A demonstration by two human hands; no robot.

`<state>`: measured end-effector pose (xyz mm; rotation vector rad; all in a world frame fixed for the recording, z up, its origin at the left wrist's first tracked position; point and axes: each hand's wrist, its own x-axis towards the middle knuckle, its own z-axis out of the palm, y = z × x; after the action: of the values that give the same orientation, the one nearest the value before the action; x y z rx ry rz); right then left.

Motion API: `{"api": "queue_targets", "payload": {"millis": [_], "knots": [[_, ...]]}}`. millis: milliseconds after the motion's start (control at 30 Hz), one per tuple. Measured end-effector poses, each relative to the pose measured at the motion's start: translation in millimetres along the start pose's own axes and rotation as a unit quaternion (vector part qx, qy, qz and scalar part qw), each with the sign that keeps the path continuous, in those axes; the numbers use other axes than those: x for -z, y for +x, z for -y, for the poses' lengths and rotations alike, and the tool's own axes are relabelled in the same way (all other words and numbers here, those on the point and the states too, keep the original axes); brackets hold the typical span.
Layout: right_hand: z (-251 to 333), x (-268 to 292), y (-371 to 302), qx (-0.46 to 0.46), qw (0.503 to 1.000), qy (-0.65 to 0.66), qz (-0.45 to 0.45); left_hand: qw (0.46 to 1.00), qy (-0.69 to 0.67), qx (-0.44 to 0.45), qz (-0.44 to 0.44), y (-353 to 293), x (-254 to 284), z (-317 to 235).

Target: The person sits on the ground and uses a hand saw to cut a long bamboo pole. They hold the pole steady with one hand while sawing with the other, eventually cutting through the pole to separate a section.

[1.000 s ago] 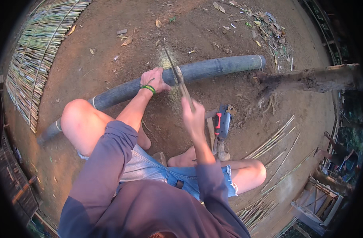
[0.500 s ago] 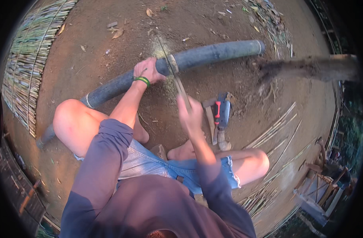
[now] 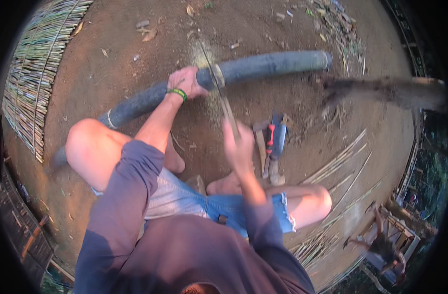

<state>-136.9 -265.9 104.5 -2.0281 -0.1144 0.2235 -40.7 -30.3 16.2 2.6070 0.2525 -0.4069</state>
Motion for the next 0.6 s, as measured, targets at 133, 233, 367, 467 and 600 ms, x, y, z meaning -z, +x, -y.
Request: {"api": "queue_targets", "payload": {"millis": [133,233,367,467,600], "knots": [[-7,0,-17,-0.016,0.997,0.060,-0.047,0.999,-0.006,0.040,0.014,11,6,-1],[-5,-17,68,-0.060,0.998,0.009,-0.021,0.999,0.001,0.013,0.031,19,12,-25],[-4,15,-10,-0.037,0.999,0.033,0.001,0.999,0.008,0.034,0.031,13,9,-4],[-6,13,-31,-0.022,0.999,0.033,-0.021,0.998,0.018,0.044,0.032,1,8,6],[0,-6,45,-0.025,1.000,-0.001,-0.018,0.999,0.002,0.016,0.047,15,9,-15]]}}
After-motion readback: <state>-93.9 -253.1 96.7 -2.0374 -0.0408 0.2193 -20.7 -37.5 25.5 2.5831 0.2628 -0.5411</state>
